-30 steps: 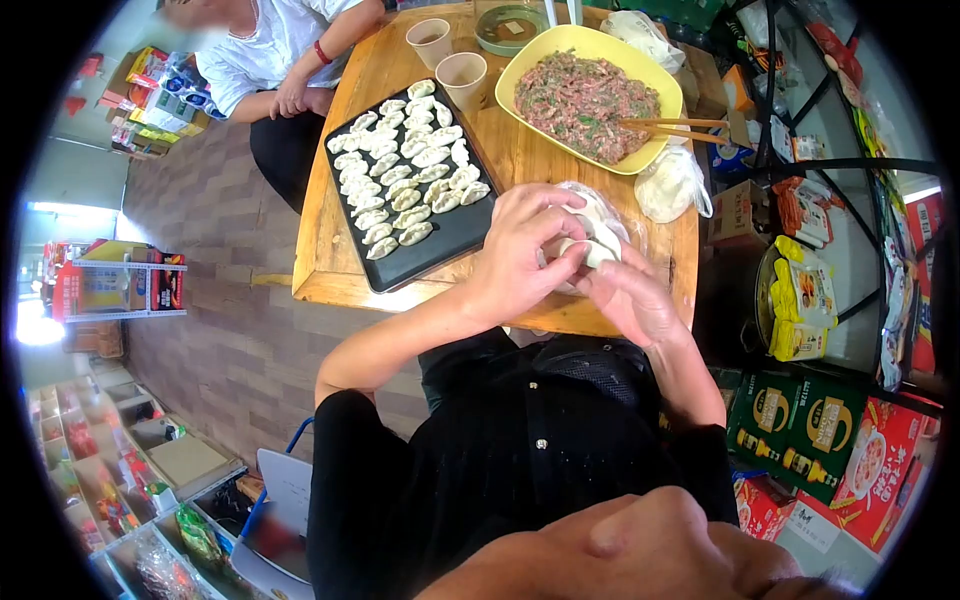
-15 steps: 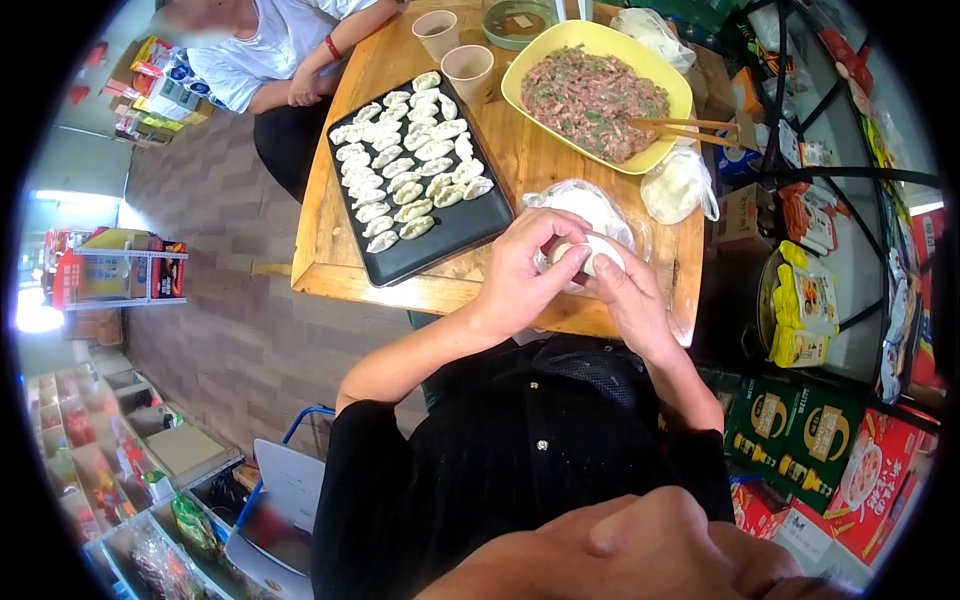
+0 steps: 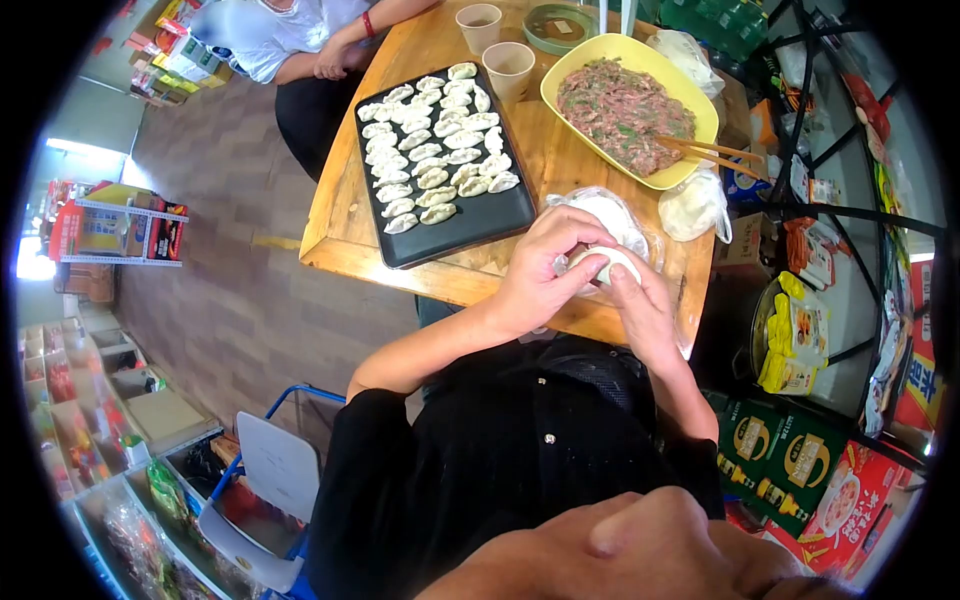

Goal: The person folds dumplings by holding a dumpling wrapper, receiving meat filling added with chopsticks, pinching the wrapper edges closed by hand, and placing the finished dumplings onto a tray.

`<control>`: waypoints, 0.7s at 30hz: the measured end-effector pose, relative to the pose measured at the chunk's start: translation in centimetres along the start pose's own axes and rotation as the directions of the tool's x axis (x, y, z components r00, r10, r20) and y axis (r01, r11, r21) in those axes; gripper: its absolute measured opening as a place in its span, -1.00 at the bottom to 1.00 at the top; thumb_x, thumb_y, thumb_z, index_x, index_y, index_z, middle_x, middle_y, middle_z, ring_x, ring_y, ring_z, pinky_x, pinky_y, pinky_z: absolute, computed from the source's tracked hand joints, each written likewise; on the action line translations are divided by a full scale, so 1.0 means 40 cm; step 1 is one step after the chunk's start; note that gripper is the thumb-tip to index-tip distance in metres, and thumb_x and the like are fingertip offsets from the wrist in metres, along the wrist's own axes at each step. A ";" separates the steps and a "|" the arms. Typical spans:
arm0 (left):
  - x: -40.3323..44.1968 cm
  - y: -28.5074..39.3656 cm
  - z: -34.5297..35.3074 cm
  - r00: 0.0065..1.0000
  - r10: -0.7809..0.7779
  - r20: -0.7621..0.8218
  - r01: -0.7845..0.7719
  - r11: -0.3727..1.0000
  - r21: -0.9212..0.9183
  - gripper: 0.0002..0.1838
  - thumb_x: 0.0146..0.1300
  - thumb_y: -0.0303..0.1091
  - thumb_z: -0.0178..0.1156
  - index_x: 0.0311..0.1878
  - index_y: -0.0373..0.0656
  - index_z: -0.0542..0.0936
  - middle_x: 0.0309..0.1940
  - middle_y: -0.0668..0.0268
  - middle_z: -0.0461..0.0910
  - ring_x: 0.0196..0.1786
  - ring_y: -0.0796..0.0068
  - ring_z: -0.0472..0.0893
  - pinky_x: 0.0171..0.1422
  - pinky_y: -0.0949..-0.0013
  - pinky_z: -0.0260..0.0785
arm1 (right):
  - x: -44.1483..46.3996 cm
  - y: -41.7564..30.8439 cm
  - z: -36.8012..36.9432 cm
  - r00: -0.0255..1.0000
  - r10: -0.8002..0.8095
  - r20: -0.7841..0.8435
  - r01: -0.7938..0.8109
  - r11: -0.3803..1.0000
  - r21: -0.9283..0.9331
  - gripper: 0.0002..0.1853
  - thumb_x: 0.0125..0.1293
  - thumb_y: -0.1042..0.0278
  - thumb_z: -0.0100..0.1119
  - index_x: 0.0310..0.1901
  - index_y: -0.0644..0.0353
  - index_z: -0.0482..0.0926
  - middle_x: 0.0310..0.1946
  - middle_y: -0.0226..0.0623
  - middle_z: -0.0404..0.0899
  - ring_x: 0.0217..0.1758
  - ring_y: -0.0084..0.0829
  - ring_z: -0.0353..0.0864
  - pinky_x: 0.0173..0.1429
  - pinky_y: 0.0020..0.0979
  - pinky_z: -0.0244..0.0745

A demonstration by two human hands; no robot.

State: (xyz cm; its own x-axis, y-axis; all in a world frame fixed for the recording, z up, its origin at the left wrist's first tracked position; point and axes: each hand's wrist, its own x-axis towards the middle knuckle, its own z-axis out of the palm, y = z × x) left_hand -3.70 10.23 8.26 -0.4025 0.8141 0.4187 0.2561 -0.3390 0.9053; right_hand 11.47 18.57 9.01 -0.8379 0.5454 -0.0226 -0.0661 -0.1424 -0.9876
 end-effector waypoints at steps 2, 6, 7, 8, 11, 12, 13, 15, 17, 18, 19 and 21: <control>-0.001 -0.001 -0.007 0.999 0.034 0.003 -0.034 0.999 0.027 -0.84 0.17 -0.51 0.29 -0.16 -0.19 0.63 -0.13 0.24 0.55 -0.05 0.27 0.52 0.10 0.29 0.35 | 0.000 -0.002 0.004 1.000 0.004 -0.001 -0.004 0.999 -0.038 -0.55 0.57 0.20 -0.11 0.27 0.39 0.41 0.12 -0.23 0.54 0.20 -0.48 0.47 0.34 -0.41 0.30; -0.002 0.003 -0.020 0.988 0.156 -0.012 -0.153 0.977 0.150 -0.84 0.12 -0.51 0.32 -0.20 -0.17 0.64 -0.17 0.26 0.56 -0.06 0.25 0.52 0.08 0.26 0.35 | 0.004 -0.006 0.012 1.000 0.009 0.009 -0.009 0.999 -0.050 -0.57 0.56 0.22 -0.08 0.26 0.39 0.42 0.14 -0.22 0.53 0.22 -0.46 0.47 0.35 -0.41 0.29; -0.001 0.005 -0.024 0.980 0.198 -0.011 -0.192 0.961 0.197 -0.84 0.11 -0.51 0.33 -0.20 -0.16 0.64 -0.17 0.26 0.56 -0.06 0.25 0.52 0.07 0.25 0.35 | 0.005 -0.008 0.013 1.000 0.012 0.009 -0.011 0.995 -0.097 -0.59 0.55 0.25 -0.06 0.24 0.38 0.44 0.14 -0.20 0.53 0.22 -0.43 0.47 0.35 -0.41 0.29; -0.002 0.004 -0.029 0.980 0.199 -0.015 -0.192 0.961 0.197 -0.84 0.11 -0.51 0.33 -0.20 -0.16 0.64 -0.17 0.26 0.56 -0.06 0.25 0.52 0.07 0.25 0.35 | 0.010 -0.012 0.016 1.000 0.013 0.012 -0.011 0.995 -0.099 -0.59 0.55 0.25 -0.06 0.24 0.38 0.44 0.14 -0.20 0.53 0.22 -0.43 0.47 0.35 -0.41 0.29; -0.003 0.004 -0.047 0.957 0.290 0.027 -0.286 0.922 0.260 -0.82 0.11 -0.49 0.34 -0.19 -0.17 0.64 -0.13 0.26 0.56 -0.07 0.25 0.52 0.06 0.25 0.35 | 0.026 -0.034 0.027 0.978 -0.194 0.074 0.207 0.878 -0.431 -0.65 0.52 0.31 -0.03 0.18 0.36 0.49 0.12 -0.16 0.54 0.21 -0.35 0.51 0.34 -0.40 0.30; -0.004 0.008 -0.053 0.960 0.280 0.033 -0.278 0.926 0.257 -0.76 0.10 -0.48 0.35 -0.13 -0.18 0.63 -0.12 0.24 0.55 -0.06 0.22 0.52 0.07 0.25 0.35 | 0.026 -0.041 0.032 0.981 -0.180 0.076 0.195 0.871 -0.451 -0.68 0.51 0.34 -0.02 0.14 0.37 0.51 0.10 -0.14 0.54 0.19 -0.33 0.51 0.33 -0.39 0.30; -0.004 0.010 -0.057 0.962 0.270 0.038 -0.271 0.929 0.254 -0.71 0.10 -0.47 0.35 -0.07 -0.19 0.61 -0.12 0.22 0.55 -0.05 0.20 0.52 0.07 0.25 0.35 | 0.026 -0.045 0.036 0.983 -0.166 0.079 0.184 0.862 -0.472 -0.70 0.49 0.37 -0.01 0.11 0.37 0.53 0.07 -0.12 0.54 0.18 -0.31 0.52 0.33 -0.38 0.31; -0.009 0.015 -0.059 0.969 0.241 -0.054 -0.225 0.953 0.205 -0.65 0.11 -0.46 0.35 0.00 -0.21 0.58 -0.09 0.20 0.54 -0.02 0.21 0.52 0.10 0.26 0.35 | 0.028 -0.045 0.038 0.987 -0.150 0.061 0.162 0.881 -0.444 -0.71 0.49 0.37 -0.01 0.09 0.36 0.54 0.08 -0.13 0.53 0.18 -0.31 0.51 0.32 -0.37 0.31; -0.002 0.006 -0.063 0.963 0.226 -0.146 -0.205 0.967 0.149 -0.59 0.12 -0.45 0.36 0.07 -0.23 0.54 -0.06 0.19 0.53 0.01 0.22 0.52 0.13 0.28 0.35 | 0.039 -0.042 0.034 0.987 -0.151 0.048 0.157 0.891 -0.426 -0.72 0.49 0.38 -0.01 0.08 0.36 0.54 0.08 -0.14 0.52 0.18 -0.32 0.50 0.32 -0.37 0.31; -0.007 -0.014 -0.066 0.984 0.113 -0.135 -0.120 0.992 -0.039 -0.54 0.18 -0.39 0.35 0.14 -0.24 0.50 0.02 0.20 0.50 0.09 0.29 0.49 0.24 0.28 0.30 | 0.038 -0.034 0.035 0.973 -0.229 0.024 0.219 0.889 -0.403 -0.72 0.49 0.37 -0.01 0.07 0.35 0.55 0.10 -0.14 0.51 0.20 -0.30 0.48 0.33 -0.34 0.30; -0.016 -0.028 -0.066 0.995 -0.008 -0.100 -0.015 0.974 -0.227 -0.49 0.23 -0.34 0.35 0.21 -0.25 0.45 0.10 0.22 0.46 0.17 0.37 0.45 0.34 0.28 0.24 | 0.034 -0.028 0.036 0.956 -0.293 -0.005 0.270 0.885 -0.378 -0.73 0.49 0.36 -0.01 0.05 0.34 0.56 0.12 -0.14 0.50 0.22 -0.29 0.45 0.34 -0.31 0.29; -0.029 -0.046 -0.066 0.996 -0.083 -0.030 0.065 0.918 -0.391 -0.51 0.26 -0.30 0.33 0.19 -0.28 0.46 0.13 0.25 0.43 0.24 0.40 0.39 0.39 0.29 0.19 | 0.029 -0.016 0.035 0.964 -0.261 -0.044 0.232 0.912 -0.338 -0.72 0.50 0.30 -0.01 0.04 0.30 0.58 0.19 -0.12 0.45 0.30 -0.23 0.39 0.40 -0.24 0.22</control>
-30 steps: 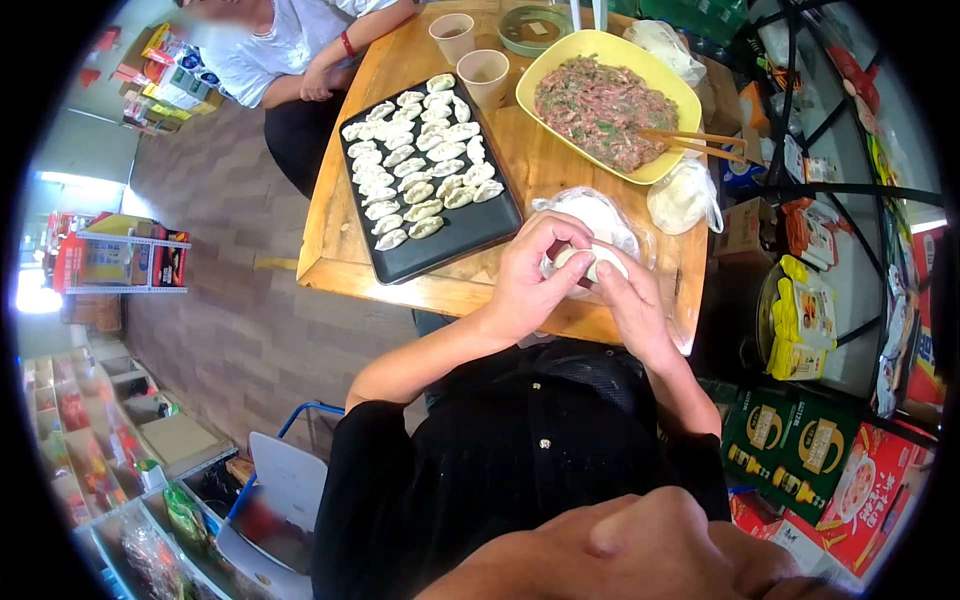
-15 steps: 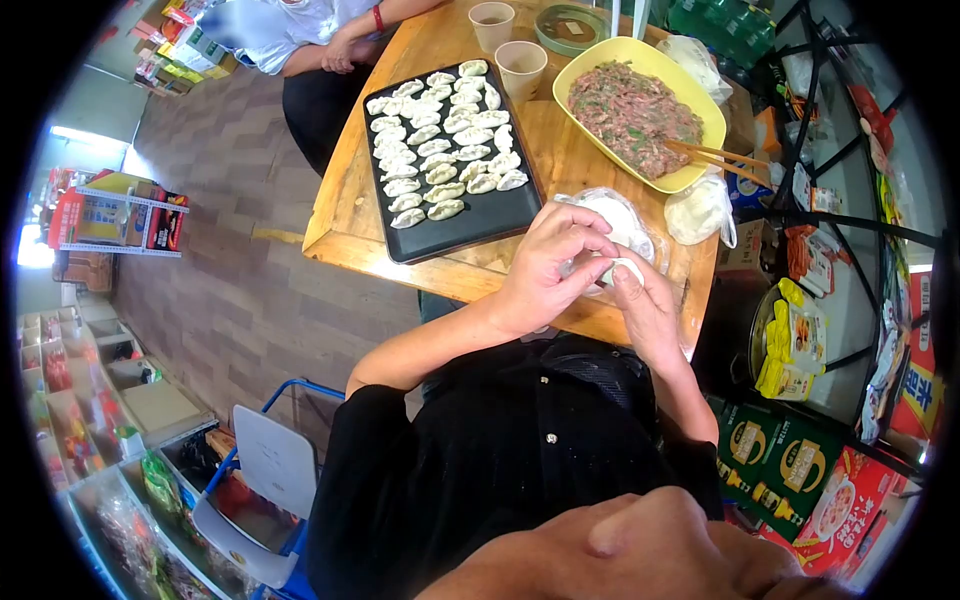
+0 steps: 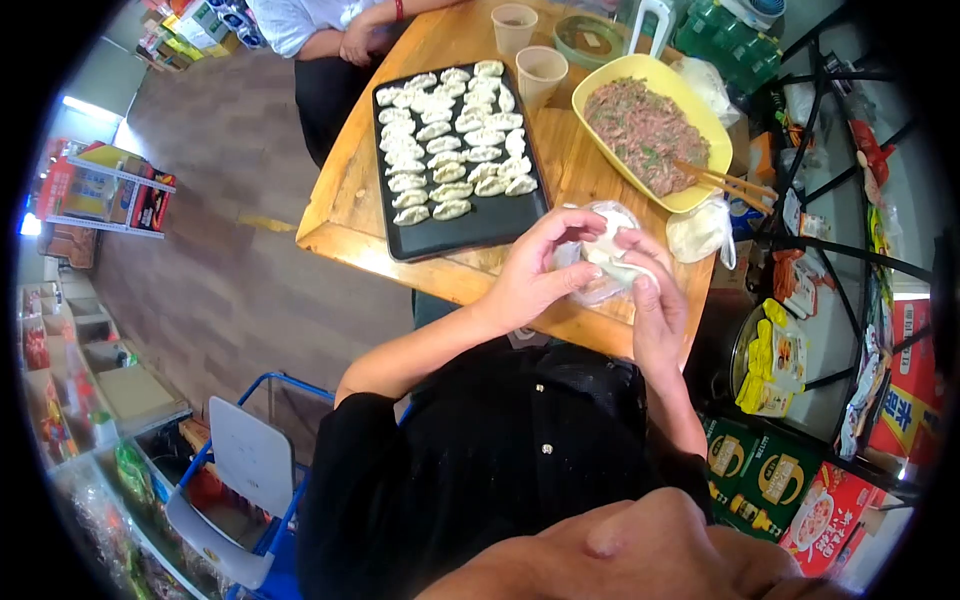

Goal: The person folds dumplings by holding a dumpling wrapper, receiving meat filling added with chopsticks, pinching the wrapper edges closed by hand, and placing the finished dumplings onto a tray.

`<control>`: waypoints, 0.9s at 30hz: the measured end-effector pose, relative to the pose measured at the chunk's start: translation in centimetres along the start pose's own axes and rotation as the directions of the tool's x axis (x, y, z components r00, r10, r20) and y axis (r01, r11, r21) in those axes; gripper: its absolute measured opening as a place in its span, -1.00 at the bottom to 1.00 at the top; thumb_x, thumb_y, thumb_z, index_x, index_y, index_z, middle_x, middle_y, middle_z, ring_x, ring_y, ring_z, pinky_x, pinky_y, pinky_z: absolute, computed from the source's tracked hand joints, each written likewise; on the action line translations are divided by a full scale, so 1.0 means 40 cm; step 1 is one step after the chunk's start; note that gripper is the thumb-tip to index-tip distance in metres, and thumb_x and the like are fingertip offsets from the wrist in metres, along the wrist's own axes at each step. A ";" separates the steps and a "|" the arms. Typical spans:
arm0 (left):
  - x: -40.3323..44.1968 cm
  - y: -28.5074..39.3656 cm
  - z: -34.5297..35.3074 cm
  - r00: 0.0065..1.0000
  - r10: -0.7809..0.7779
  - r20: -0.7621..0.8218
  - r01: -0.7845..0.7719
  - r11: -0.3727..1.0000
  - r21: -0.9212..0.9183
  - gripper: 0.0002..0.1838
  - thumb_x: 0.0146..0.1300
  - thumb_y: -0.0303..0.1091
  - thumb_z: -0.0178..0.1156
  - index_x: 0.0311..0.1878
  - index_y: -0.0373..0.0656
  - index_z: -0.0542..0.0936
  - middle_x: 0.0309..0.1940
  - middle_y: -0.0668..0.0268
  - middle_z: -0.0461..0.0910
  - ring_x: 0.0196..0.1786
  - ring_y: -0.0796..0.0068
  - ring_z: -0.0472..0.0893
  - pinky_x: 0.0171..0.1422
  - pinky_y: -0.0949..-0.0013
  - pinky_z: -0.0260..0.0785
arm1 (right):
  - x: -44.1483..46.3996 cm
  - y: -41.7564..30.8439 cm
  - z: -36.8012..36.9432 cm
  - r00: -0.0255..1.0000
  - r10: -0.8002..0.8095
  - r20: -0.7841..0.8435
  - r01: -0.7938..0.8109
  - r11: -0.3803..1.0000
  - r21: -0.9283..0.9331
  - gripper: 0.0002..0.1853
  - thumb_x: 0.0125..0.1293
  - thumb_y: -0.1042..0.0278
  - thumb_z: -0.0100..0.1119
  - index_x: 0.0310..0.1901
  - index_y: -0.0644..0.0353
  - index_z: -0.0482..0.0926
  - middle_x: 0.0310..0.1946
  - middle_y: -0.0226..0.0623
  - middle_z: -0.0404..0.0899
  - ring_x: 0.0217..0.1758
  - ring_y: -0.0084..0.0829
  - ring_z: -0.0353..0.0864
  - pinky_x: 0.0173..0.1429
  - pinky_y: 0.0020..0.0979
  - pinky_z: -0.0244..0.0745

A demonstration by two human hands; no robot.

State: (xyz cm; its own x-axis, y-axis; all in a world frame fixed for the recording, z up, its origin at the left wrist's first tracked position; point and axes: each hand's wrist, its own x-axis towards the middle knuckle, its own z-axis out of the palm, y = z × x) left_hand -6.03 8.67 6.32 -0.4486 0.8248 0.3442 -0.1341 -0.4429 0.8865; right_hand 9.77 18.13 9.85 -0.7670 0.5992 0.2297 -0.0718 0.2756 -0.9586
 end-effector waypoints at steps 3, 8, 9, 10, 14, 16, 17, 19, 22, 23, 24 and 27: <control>-0.020 -0.016 0.002 0.987 -0.075 0.146 0.089 0.991 -0.095 -0.54 0.27 -0.34 0.32 0.19 -0.29 0.48 0.11 0.26 0.46 0.23 0.42 0.42 0.38 0.30 0.21 | 0.001 0.020 0.001 0.995 -0.079 -0.055 0.084 0.993 0.084 -0.69 0.51 0.21 -0.02 0.03 0.26 0.60 0.31 -0.05 0.36 0.44 -0.15 0.27 0.48 -0.18 0.12; -0.033 0.003 0.039 0.979 -0.190 0.068 0.201 0.896 -0.396 -0.65 0.29 -0.46 0.29 0.12 -0.31 0.52 0.03 0.27 0.51 0.12 0.49 0.50 0.26 0.37 0.34 | -0.006 0.014 0.012 0.998 -0.054 -0.033 0.057 0.995 0.077 -0.68 0.53 0.21 -0.04 0.03 0.26 0.60 0.31 -0.05 0.38 0.44 -0.16 0.27 0.48 -0.16 0.11; -0.036 0.000 0.037 0.972 -0.222 0.071 0.232 0.888 -0.397 -0.68 0.29 -0.47 0.28 0.09 -0.31 0.53 0.01 0.28 0.52 0.09 0.51 0.51 0.24 0.39 0.35 | -0.009 0.016 0.016 0.999 -0.044 -0.028 0.047 0.994 0.100 -0.68 0.53 0.21 -0.03 0.03 0.26 0.60 0.31 -0.05 0.38 0.43 -0.17 0.27 0.48 -0.16 0.11; -0.038 -0.003 0.035 0.964 -0.254 0.074 0.262 0.879 -0.398 -0.70 0.29 -0.48 0.28 0.06 -0.31 0.54 -0.01 0.29 0.52 0.06 0.53 0.52 0.21 0.41 0.37 | -0.011 0.017 0.018 0.999 -0.035 -0.024 0.037 0.992 0.122 -0.68 0.52 0.21 -0.03 0.03 0.26 0.60 0.31 -0.05 0.38 0.43 -0.18 0.27 0.48 -0.17 0.11; -0.044 -0.004 0.028 0.999 -0.035 -0.009 0.035 0.999 -0.038 -0.86 0.25 -0.51 0.30 -0.14 -0.29 0.64 -0.14 0.26 0.57 -0.07 0.53 0.54 0.04 0.46 0.38 | -0.020 0.006 0.025 0.999 -0.026 -0.040 0.030 0.993 0.112 -0.68 0.52 0.22 0.00 0.05 0.30 0.58 0.25 -0.09 0.41 0.36 -0.24 0.32 0.43 -0.23 0.17; -0.043 0.007 0.026 0.994 0.105 -0.030 -0.099 0.983 0.152 -0.91 0.20 -0.52 0.33 -0.23 -0.28 0.66 -0.24 0.24 0.60 -0.15 0.49 0.56 -0.06 0.46 0.38 | -0.021 -0.020 0.030 0.995 -0.059 -0.075 0.064 0.996 0.065 -0.70 0.50 0.26 0.04 0.03 0.33 0.59 0.12 -0.17 0.44 0.23 -0.35 0.39 0.31 -0.35 0.29; -0.045 0.016 0.022 0.981 0.196 -0.014 -0.185 0.947 0.263 -0.91 0.19 -0.53 0.34 -0.24 -0.28 0.66 -0.27 0.24 0.61 -0.18 0.47 0.57 -0.09 0.45 0.39 | -0.025 -0.031 0.028 0.996 -0.057 -0.062 0.057 0.998 -0.004 -0.72 0.48 0.30 0.07 0.00 0.35 0.60 0.02 -0.21 0.46 0.13 -0.40 0.42 0.20 -0.40 0.33; -0.055 0.029 0.024 0.959 0.283 0.026 -0.273 0.891 0.362 -0.90 0.17 -0.54 0.35 -0.24 -0.28 0.66 -0.31 0.24 0.62 -0.21 0.46 0.58 -0.12 0.44 0.39 | -0.039 -0.045 0.025 0.996 -0.057 -0.064 0.052 0.996 -0.075 -0.75 0.46 0.34 0.10 -0.03 0.36 0.61 -0.07 -0.25 0.47 0.03 -0.46 0.45 0.10 -0.45 0.38; -0.068 0.041 0.030 0.965 0.262 -0.002 -0.242 0.893 0.381 -0.93 0.17 -0.55 0.36 -0.28 -0.27 0.67 -0.36 0.25 0.62 -0.26 0.45 0.58 -0.15 0.42 0.39 | -0.041 -0.054 0.027 0.995 -0.088 -0.051 0.081 0.989 -0.124 -0.79 0.42 0.40 0.14 -0.08 0.38 0.63 -0.21 -0.31 0.48 -0.14 -0.52 0.45 -0.06 -0.49 0.38; -0.074 0.041 0.029 0.968 0.251 0.009 -0.235 0.893 0.385 -0.89 0.18 -0.55 0.34 -0.22 -0.28 0.65 -0.31 0.24 0.62 -0.23 0.46 0.58 -0.11 0.43 0.40 | -0.043 -0.053 0.028 0.994 -0.094 -0.056 0.088 0.990 -0.111 -0.79 0.41 0.41 0.15 -0.08 0.37 0.64 -0.23 -0.32 0.49 -0.17 -0.52 0.46 -0.09 -0.50 0.38; -0.078 0.041 0.028 0.971 0.239 0.018 -0.227 0.892 0.390 -0.85 0.20 -0.56 0.33 -0.16 -0.28 0.64 -0.26 0.24 0.61 -0.20 0.47 0.57 -0.07 0.44 0.40 | -0.043 -0.050 0.029 0.993 -0.101 -0.059 0.095 0.991 -0.097 -0.80 0.41 0.41 0.15 -0.09 0.37 0.64 -0.25 -0.32 0.49 -0.20 -0.53 0.47 -0.12 -0.52 0.38; -0.084 0.035 0.057 0.969 0.198 -0.145 -0.149 0.945 0.292 -0.76 0.21 -0.48 0.33 -0.06 -0.27 0.59 -0.30 0.26 0.60 -0.28 0.42 0.57 -0.09 0.41 0.44 | -0.037 -0.037 0.024 0.992 -0.122 -0.034 0.116 0.982 -0.150 -0.80 0.42 0.41 0.13 -0.09 0.37 0.64 -0.25 -0.34 0.50 -0.23 -0.56 0.46 -0.15 -0.54 0.37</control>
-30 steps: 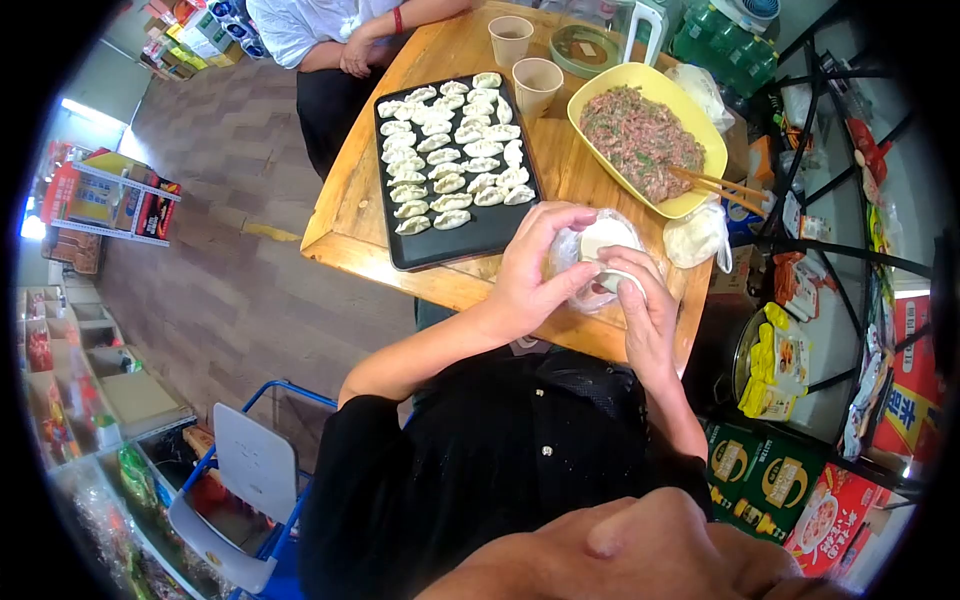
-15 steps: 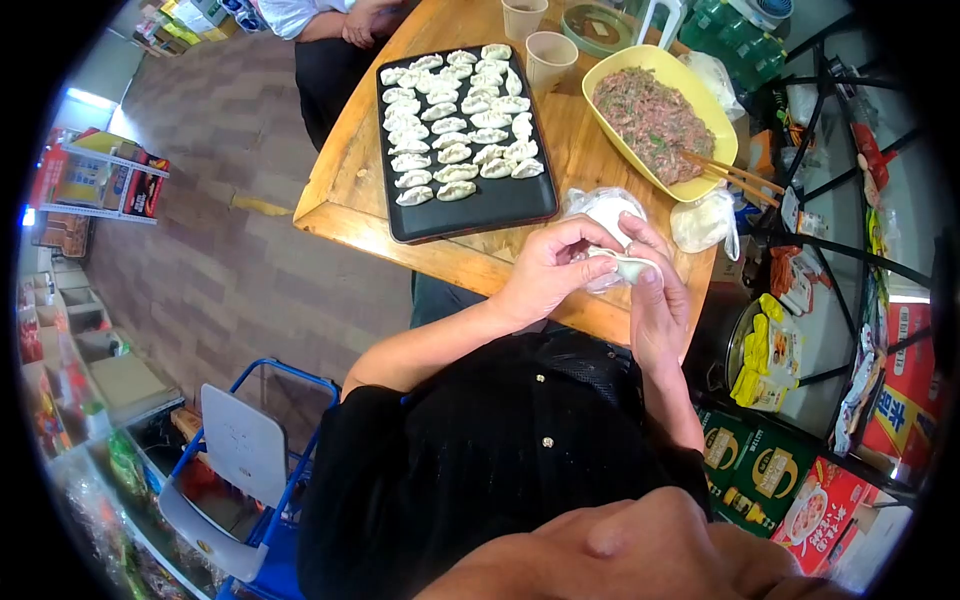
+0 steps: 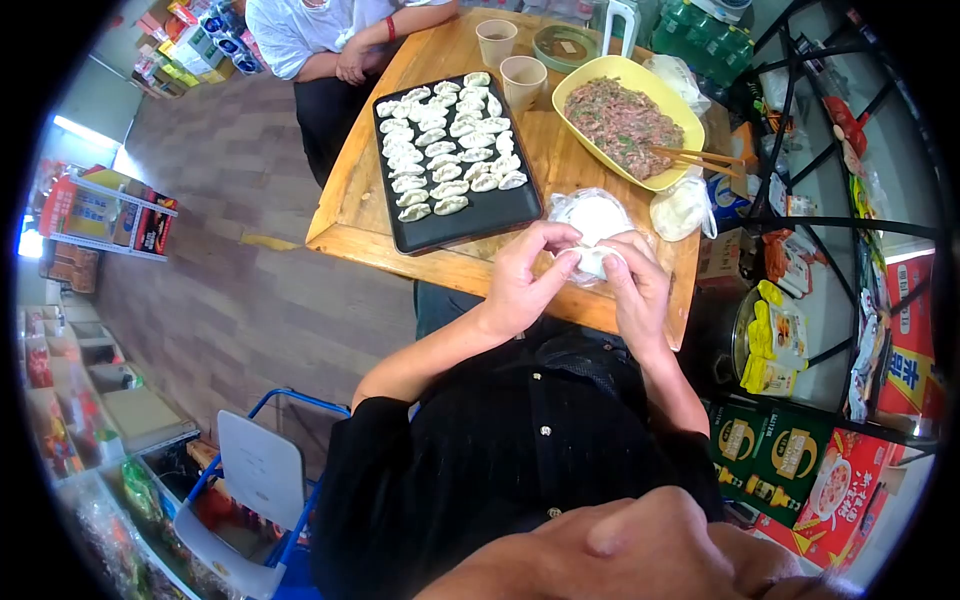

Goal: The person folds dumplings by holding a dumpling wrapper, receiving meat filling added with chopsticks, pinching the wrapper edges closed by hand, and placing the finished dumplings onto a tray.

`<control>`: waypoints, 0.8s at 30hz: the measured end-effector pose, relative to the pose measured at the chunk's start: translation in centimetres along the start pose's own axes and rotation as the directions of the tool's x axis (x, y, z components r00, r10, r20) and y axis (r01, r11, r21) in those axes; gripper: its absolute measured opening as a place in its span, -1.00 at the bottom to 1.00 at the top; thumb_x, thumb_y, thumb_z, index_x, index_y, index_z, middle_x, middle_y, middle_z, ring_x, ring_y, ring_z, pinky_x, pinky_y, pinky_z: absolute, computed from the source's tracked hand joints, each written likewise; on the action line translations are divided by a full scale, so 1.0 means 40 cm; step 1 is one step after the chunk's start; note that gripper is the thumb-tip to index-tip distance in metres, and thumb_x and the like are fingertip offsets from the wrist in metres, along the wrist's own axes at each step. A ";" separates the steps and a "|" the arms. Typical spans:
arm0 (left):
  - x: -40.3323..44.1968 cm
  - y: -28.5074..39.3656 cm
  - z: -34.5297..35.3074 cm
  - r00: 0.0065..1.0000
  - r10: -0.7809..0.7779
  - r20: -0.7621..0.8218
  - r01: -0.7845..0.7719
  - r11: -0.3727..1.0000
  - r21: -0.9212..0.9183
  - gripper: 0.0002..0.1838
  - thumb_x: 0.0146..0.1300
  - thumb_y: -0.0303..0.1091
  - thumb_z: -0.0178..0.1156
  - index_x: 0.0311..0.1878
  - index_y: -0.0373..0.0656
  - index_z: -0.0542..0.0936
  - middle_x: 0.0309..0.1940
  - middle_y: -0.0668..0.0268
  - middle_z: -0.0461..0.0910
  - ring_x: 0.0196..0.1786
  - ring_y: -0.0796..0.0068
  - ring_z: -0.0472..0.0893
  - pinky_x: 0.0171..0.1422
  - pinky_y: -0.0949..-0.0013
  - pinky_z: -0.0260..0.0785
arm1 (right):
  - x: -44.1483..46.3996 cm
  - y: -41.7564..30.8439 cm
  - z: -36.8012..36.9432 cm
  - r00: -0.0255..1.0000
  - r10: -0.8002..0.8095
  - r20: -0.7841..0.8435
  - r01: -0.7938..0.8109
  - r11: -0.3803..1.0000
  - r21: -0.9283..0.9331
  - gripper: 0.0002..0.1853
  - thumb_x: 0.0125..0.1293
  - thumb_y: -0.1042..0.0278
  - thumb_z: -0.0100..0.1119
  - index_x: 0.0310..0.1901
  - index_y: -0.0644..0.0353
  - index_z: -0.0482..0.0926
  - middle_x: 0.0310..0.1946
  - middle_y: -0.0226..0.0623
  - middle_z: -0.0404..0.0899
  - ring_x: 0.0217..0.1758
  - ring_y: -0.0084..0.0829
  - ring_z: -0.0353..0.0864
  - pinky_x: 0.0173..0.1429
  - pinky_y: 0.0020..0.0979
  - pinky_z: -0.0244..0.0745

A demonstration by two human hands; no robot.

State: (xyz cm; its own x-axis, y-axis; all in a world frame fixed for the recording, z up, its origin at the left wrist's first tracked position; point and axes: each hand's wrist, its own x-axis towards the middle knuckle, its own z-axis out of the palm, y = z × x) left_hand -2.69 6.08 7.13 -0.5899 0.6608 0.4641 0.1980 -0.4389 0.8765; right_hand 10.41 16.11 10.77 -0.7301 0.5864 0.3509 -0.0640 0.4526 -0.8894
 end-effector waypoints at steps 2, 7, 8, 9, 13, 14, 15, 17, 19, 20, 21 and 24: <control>0.005 0.004 -0.009 0.999 0.003 0.043 -0.003 1.000 -0.006 -0.72 0.23 -0.47 0.31 -0.01 -0.28 0.56 -0.27 0.28 0.58 -0.25 0.44 0.57 -0.05 0.40 0.44 | 0.005 0.002 0.002 0.998 0.067 0.015 -0.068 0.994 0.084 -0.80 0.43 0.42 0.13 -0.09 0.37 0.64 -0.25 -0.34 0.50 -0.23 -0.57 0.46 -0.15 -0.56 0.37; 0.005 -0.038 -0.017 0.979 -0.148 0.138 0.182 0.943 -0.280 -0.73 0.29 -0.46 0.29 0.01 -0.28 0.51 -0.21 0.35 0.54 -0.19 0.54 0.55 -0.04 0.45 0.45 | 0.022 0.019 0.012 0.981 0.154 0.120 -0.173 0.969 0.174 -0.80 0.44 0.42 0.11 -0.06 0.36 0.62 -0.23 -0.36 0.51 -0.21 -0.60 0.48 -0.13 -0.57 0.38; 0.008 -0.041 -0.027 0.949 -0.255 0.186 0.305 0.892 -0.333 -0.77 0.31 -0.45 0.27 -0.02 -0.26 0.52 -0.20 0.38 0.54 -0.16 0.60 0.53 -0.02 0.49 0.43 | 0.026 0.012 0.018 0.979 0.164 0.121 -0.186 0.961 0.206 -0.81 0.42 0.44 0.13 -0.04 0.35 0.61 -0.21 -0.36 0.51 -0.19 -0.59 0.48 -0.11 -0.56 0.39; 0.009 -0.042 -0.035 0.904 -0.354 0.240 0.423 0.823 -0.378 -0.82 0.34 -0.44 0.26 -0.05 -0.23 0.53 -0.19 0.40 0.53 -0.14 0.66 0.51 0.01 0.53 0.41 | 0.029 0.009 0.023 0.977 0.174 0.122 -0.199 0.951 0.237 -0.81 0.40 0.45 0.15 -0.03 0.35 0.61 -0.20 -0.36 0.51 -0.17 -0.58 0.49 -0.08 -0.56 0.39; 0.009 -0.045 -0.047 0.870 -0.453 0.195 0.493 0.803 -0.334 -0.87 0.33 -0.44 0.27 -0.12 -0.18 0.54 -0.22 0.43 0.55 -0.18 0.70 0.51 -0.10 0.55 0.42 | 0.030 0.040 0.035 0.984 0.133 0.121 -0.150 0.977 0.152 -0.79 0.34 0.50 0.21 -0.01 0.34 0.59 -0.16 -0.35 0.50 -0.12 -0.56 0.50 -0.05 -0.54 0.40; 0.006 -0.048 -0.047 0.868 -0.456 0.197 0.497 0.802 -0.332 -0.87 0.33 -0.44 0.27 -0.12 -0.18 0.54 -0.22 0.43 0.55 -0.18 0.70 0.51 -0.10 0.55 0.42 | 0.029 0.049 0.034 0.982 0.132 0.133 -0.148 0.981 0.124 -0.77 0.32 0.52 0.23 -0.01 0.34 0.59 -0.15 -0.34 0.50 -0.11 -0.55 0.50 -0.04 -0.55 0.40; 0.004 -0.051 -0.048 0.869 -0.456 0.190 0.494 0.806 -0.325 -0.87 0.33 -0.43 0.27 -0.13 -0.18 0.54 -0.22 0.43 0.55 -0.17 0.70 0.51 -0.08 0.54 0.42 | 0.029 0.054 0.034 0.981 0.130 0.146 -0.145 0.985 0.096 -0.76 0.29 0.53 0.26 -0.01 0.34 0.59 -0.13 -0.33 0.50 -0.09 -0.54 0.50 -0.04 -0.55 0.39; 0.004 -0.053 -0.046 0.870 -0.457 0.185 0.493 0.811 -0.315 -0.87 0.33 -0.43 0.27 -0.13 -0.18 0.53 -0.22 0.42 0.56 -0.16 0.70 0.52 -0.07 0.54 0.42 | 0.030 0.057 0.032 0.983 0.112 0.147 -0.128 0.986 0.103 -0.75 0.29 0.55 0.25 0.00 0.34 0.58 -0.13 -0.34 0.49 -0.08 -0.55 0.50 -0.01 -0.55 0.40; 0.003 -0.051 -0.041 0.893 -0.421 0.158 0.449 0.822 -0.350 -0.87 0.34 -0.43 0.25 -0.11 -0.19 0.52 -0.21 0.40 0.56 -0.16 0.66 0.52 -0.05 0.51 0.42 | 0.029 0.054 0.031 0.985 0.094 0.147 -0.110 0.988 0.108 -0.74 0.29 0.57 0.25 0.02 0.35 0.57 -0.12 -0.35 0.49 -0.06 -0.56 0.50 0.01 -0.55 0.41; 0.003 -0.047 -0.042 0.892 -0.422 0.161 0.451 0.822 -0.348 -0.87 0.34 -0.43 0.25 -0.11 -0.19 0.52 -0.21 0.40 0.56 -0.16 0.66 0.52 -0.05 0.51 0.42 | 0.023 0.050 0.032 0.982 0.156 0.109 -0.178 0.955 0.239 -0.71 0.30 0.59 0.24 0.05 0.35 0.54 -0.12 -0.38 0.48 -0.04 -0.57 0.50 0.04 -0.54 0.43; 0.006 -0.042 -0.045 0.873 -0.453 0.180 0.485 0.767 -0.421 -0.86 0.34 -0.44 0.24 -0.10 -0.20 0.52 -0.19 0.38 0.56 -0.16 0.64 0.53 -0.04 0.50 0.42 | 0.021 0.049 0.031 0.972 0.221 0.077 -0.234 0.901 0.367 -0.68 0.31 0.61 0.22 0.09 0.35 0.51 -0.12 -0.40 0.47 -0.02 -0.58 0.50 0.07 -0.53 0.45; 0.013 -0.017 -0.033 0.835 -0.508 0.214 0.536 0.661 -0.525 -0.83 0.35 -0.45 0.23 -0.05 -0.22 0.51 -0.18 0.36 0.56 -0.17 0.59 0.54 -0.06 0.48 0.43 | 0.013 0.077 0.016 0.964 0.256 0.079 -0.262 0.844 0.468 -0.63 0.31 0.65 0.20 0.15 0.33 0.45 -0.10 -0.42 0.44 0.01 -0.59 0.51 0.09 -0.52 0.48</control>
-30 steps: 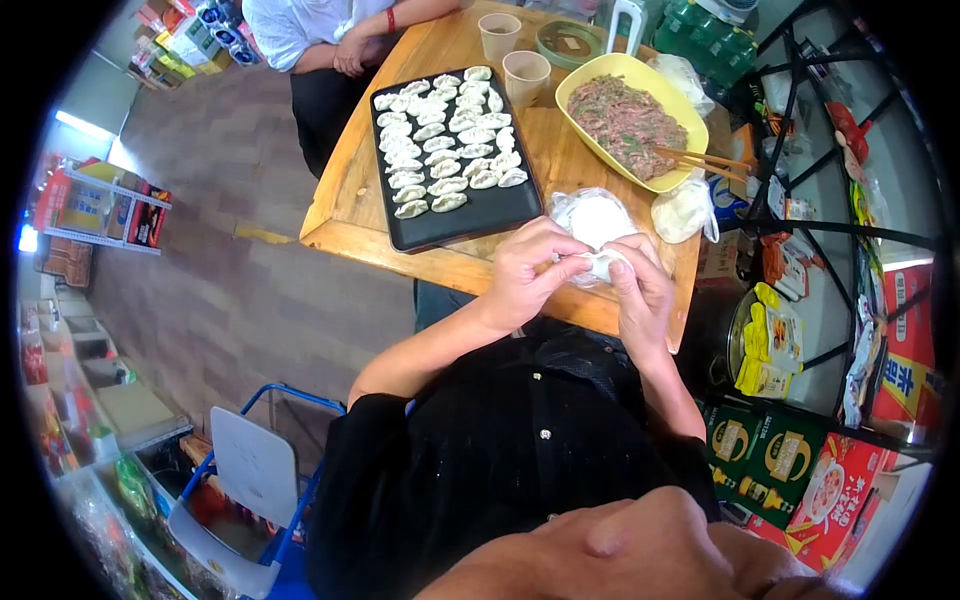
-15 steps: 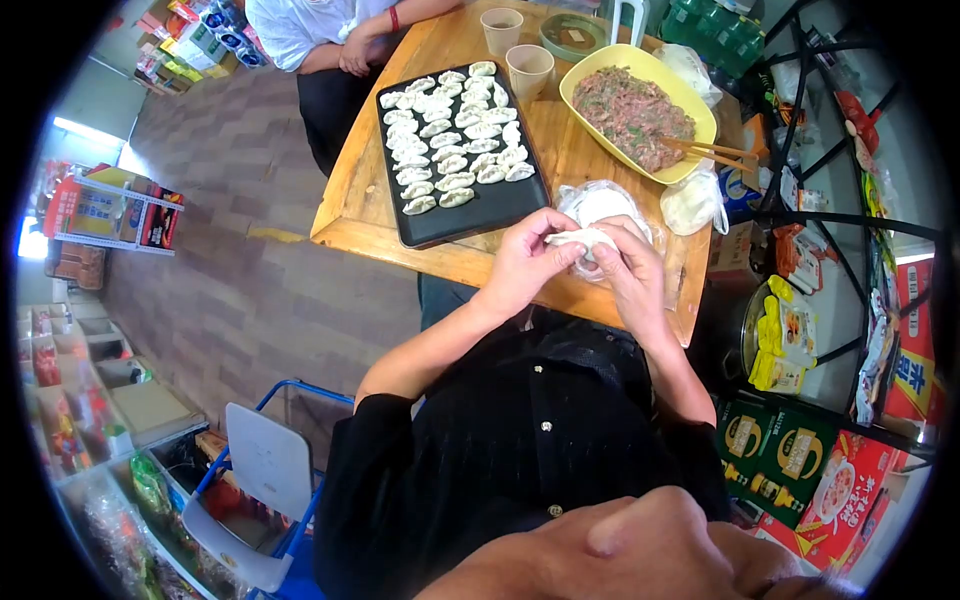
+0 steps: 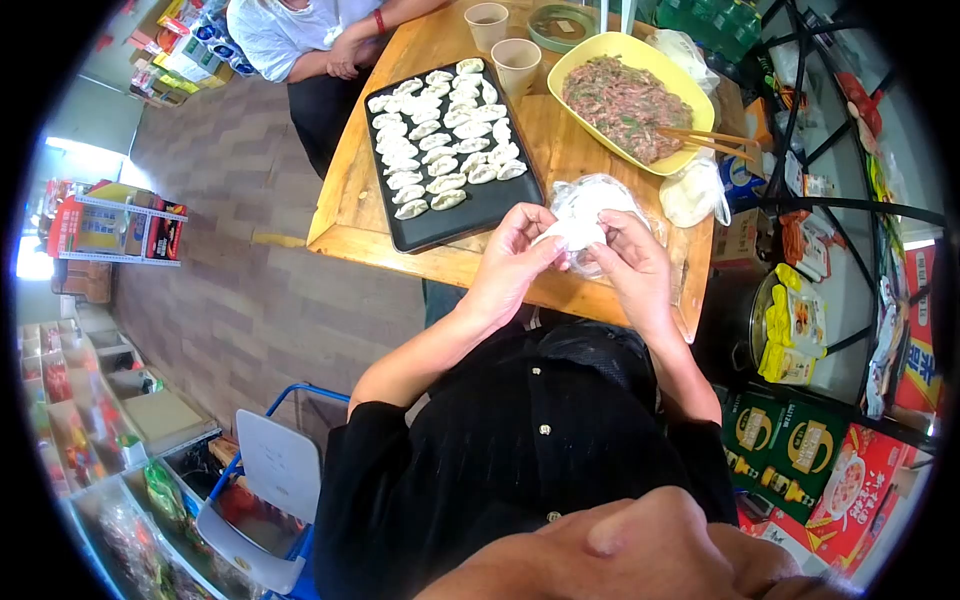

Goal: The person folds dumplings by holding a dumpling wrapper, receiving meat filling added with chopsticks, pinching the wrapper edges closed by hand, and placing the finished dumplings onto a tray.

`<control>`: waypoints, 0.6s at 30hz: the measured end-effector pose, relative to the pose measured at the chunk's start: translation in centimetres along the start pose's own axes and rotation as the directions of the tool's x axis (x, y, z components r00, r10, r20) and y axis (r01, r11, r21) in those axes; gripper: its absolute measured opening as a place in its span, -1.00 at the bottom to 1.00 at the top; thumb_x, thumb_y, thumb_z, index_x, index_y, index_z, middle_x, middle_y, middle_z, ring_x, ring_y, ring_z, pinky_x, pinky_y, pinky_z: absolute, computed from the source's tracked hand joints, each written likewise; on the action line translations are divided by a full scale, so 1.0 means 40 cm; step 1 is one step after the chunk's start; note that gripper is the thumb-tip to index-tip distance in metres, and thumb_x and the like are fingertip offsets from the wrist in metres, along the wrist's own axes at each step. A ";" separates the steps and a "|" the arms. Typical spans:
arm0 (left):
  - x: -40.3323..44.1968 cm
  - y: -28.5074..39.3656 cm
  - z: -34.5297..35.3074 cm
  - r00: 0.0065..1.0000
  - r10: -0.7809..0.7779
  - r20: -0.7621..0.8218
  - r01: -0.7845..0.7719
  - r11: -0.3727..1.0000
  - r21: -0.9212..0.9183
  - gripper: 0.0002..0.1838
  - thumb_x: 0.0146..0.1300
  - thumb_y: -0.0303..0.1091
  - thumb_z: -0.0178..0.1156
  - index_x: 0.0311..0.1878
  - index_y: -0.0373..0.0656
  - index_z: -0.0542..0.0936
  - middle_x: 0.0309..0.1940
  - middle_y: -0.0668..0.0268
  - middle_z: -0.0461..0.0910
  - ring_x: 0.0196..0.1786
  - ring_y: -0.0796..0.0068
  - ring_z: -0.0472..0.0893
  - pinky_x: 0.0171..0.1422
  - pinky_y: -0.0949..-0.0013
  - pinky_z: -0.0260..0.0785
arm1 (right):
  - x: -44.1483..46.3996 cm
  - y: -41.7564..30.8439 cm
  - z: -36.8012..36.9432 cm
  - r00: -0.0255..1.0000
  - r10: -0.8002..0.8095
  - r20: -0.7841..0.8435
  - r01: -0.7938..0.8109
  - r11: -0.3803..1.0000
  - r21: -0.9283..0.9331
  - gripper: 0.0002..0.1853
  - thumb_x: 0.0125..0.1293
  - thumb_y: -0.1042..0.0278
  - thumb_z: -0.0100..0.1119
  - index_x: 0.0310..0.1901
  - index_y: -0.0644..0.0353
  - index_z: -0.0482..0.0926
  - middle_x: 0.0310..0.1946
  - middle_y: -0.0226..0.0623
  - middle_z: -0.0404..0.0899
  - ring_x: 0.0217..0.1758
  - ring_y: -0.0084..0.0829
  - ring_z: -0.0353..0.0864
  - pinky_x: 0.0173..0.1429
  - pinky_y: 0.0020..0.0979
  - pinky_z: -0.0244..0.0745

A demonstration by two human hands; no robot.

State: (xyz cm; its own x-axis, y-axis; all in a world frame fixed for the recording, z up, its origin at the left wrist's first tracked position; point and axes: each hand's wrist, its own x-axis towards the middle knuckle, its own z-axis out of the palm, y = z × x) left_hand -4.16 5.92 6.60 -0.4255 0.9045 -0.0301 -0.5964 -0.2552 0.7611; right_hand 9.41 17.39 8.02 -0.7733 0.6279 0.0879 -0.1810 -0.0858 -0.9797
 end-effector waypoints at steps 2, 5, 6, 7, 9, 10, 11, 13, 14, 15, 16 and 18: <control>-0.005 0.013 0.017 0.999 -0.032 -0.010 0.031 0.998 -0.047 -0.81 0.35 -0.46 0.23 -0.02 -0.23 0.51 -0.17 0.35 0.57 -0.17 0.57 0.54 -0.07 0.47 0.43 | -0.006 0.001 -0.007 1.000 0.003 -0.013 -0.003 0.999 0.032 -0.61 0.32 0.66 0.19 0.16 0.31 0.43 -0.10 -0.42 0.43 0.00 -0.59 0.51 0.07 -0.52 0.50; -0.007 0.023 0.015 0.994 -0.114 -0.003 0.114 0.993 -0.023 -0.80 0.33 -0.47 0.24 -0.02 -0.24 0.52 -0.17 0.35 0.57 -0.21 0.64 0.53 -0.10 0.50 0.44 | -0.007 -0.012 0.002 0.999 0.003 -0.041 -0.001 0.998 0.058 -0.60 0.31 0.66 0.19 0.17 0.29 0.41 -0.12 -0.41 0.43 -0.03 -0.59 0.52 0.03 -0.51 0.53; -0.004 0.021 0.001 0.990 -0.141 0.028 0.140 0.990 0.016 -0.77 0.32 -0.47 0.25 0.01 -0.25 0.53 -0.18 0.36 0.58 -0.22 0.65 0.53 -0.09 0.51 0.43 | -0.008 -0.015 0.006 0.998 -0.002 -0.060 0.005 0.999 0.049 -0.60 0.31 0.67 0.19 0.17 0.29 0.41 -0.14 -0.41 0.44 -0.04 -0.58 0.52 0.01 -0.51 0.54; -0.002 0.019 -0.010 0.984 -0.170 0.058 0.167 0.984 0.054 -0.75 0.31 -0.46 0.27 0.03 -0.25 0.54 -0.19 0.36 0.59 -0.23 0.65 0.53 -0.08 0.51 0.42 | -0.009 -0.011 0.006 0.998 0.004 -0.058 -0.001 0.999 0.052 -0.60 0.31 0.67 0.19 0.17 0.29 0.41 -0.14 -0.41 0.44 -0.04 -0.58 0.52 0.01 -0.51 0.54; 0.011 0.017 -0.017 0.989 -0.135 0.053 0.127 0.983 0.133 -0.75 0.30 -0.45 0.27 0.02 -0.24 0.55 -0.18 0.35 0.60 -0.22 0.63 0.55 -0.06 0.51 0.43 | -0.001 -0.003 0.008 0.999 -0.020 -0.040 0.024 0.995 0.095 -0.60 0.31 0.67 0.19 0.16 0.29 0.42 -0.18 -0.41 0.44 -0.09 -0.57 0.54 -0.03 -0.49 0.56; 0.015 0.016 -0.019 0.993 -0.103 0.055 0.089 0.974 0.210 -0.76 0.30 -0.44 0.28 0.01 -0.23 0.55 -0.17 0.34 0.61 -0.22 0.62 0.56 -0.04 0.50 0.44 | 0.000 -0.001 0.010 0.999 -0.016 -0.035 0.019 0.995 0.098 -0.60 0.31 0.67 0.19 0.16 0.29 0.42 -0.18 -0.41 0.44 -0.09 -0.57 0.54 -0.03 -0.49 0.56; 0.018 0.017 -0.017 0.994 -0.100 0.049 0.088 0.974 0.210 -0.76 0.30 -0.44 0.28 0.01 -0.23 0.55 -0.17 0.34 0.61 -0.22 0.62 0.56 -0.04 0.50 0.44 | 0.003 0.000 0.011 0.999 -0.022 -0.033 0.025 0.996 0.086 -0.60 0.31 0.67 0.19 0.17 0.29 0.41 -0.19 -0.39 0.45 -0.12 -0.57 0.55 -0.04 -0.50 0.56; 0.023 0.024 -0.009 0.997 -0.061 0.043 0.050 0.975 0.214 -0.77 0.30 -0.42 0.29 -0.02 -0.22 0.57 -0.21 0.35 0.62 -0.22 0.64 0.56 -0.03 0.53 0.43 | 0.005 0.003 0.010 0.999 -0.026 -0.027 0.028 0.997 0.075 -0.60 0.32 0.67 0.18 0.17 0.29 0.41 -0.20 -0.38 0.46 -0.14 -0.57 0.55 -0.05 -0.50 0.56; 0.024 0.025 -0.010 0.997 -0.060 0.039 0.051 0.976 0.213 -0.77 0.30 -0.42 0.29 -0.02 -0.22 0.57 -0.21 0.35 0.62 -0.22 0.64 0.56 -0.03 0.53 0.43 | 0.005 0.004 0.009 0.999 -0.019 -0.034 0.022 0.998 0.064 -0.60 0.32 0.67 0.18 0.18 0.30 0.41 -0.20 -0.36 0.48 -0.15 -0.56 0.56 -0.04 -0.50 0.56; 0.026 0.026 -0.012 0.995 -0.086 0.060 0.071 0.974 0.217 -0.79 0.30 -0.41 0.29 -0.04 -0.22 0.58 -0.23 0.36 0.63 -0.23 0.65 0.56 -0.04 0.53 0.43 | 0.005 0.005 0.009 0.999 -0.014 -0.042 0.016 0.998 0.053 -0.60 0.33 0.67 0.17 0.18 0.30 0.41 -0.20 -0.35 0.51 -0.16 -0.55 0.57 -0.04 -0.50 0.56; 0.027 0.027 -0.013 0.991 -0.110 0.082 0.089 0.971 0.221 -0.80 0.31 -0.40 0.29 -0.05 -0.22 0.58 -0.25 0.36 0.63 -0.25 0.65 0.56 -0.06 0.54 0.43 | 0.006 0.006 0.010 0.999 -0.013 -0.038 0.015 0.999 0.052 -0.60 0.33 0.67 0.17 0.18 0.30 0.41 -0.20 -0.35 0.51 -0.16 -0.55 0.57 -0.04 -0.50 0.56; 0.028 0.030 -0.014 0.991 -0.119 0.060 0.102 0.966 0.236 -0.82 0.31 -0.40 0.29 -0.07 -0.21 0.59 -0.26 0.37 0.63 -0.27 0.66 0.55 -0.09 0.54 0.42 | 0.006 0.008 0.013 0.999 -0.042 -0.035 0.042 0.999 0.013 -0.62 0.34 0.65 0.16 0.18 0.32 0.42 -0.19 -0.31 0.55 -0.17 -0.53 0.58 -0.04 -0.49 0.57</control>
State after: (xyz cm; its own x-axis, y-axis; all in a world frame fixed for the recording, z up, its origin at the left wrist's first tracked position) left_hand -5.72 6.43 7.12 -0.3098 0.9473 -0.0817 -0.4589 -0.0736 0.8854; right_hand 8.84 17.10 7.81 -0.7436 0.6573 0.1223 -0.2214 -0.0695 -0.9727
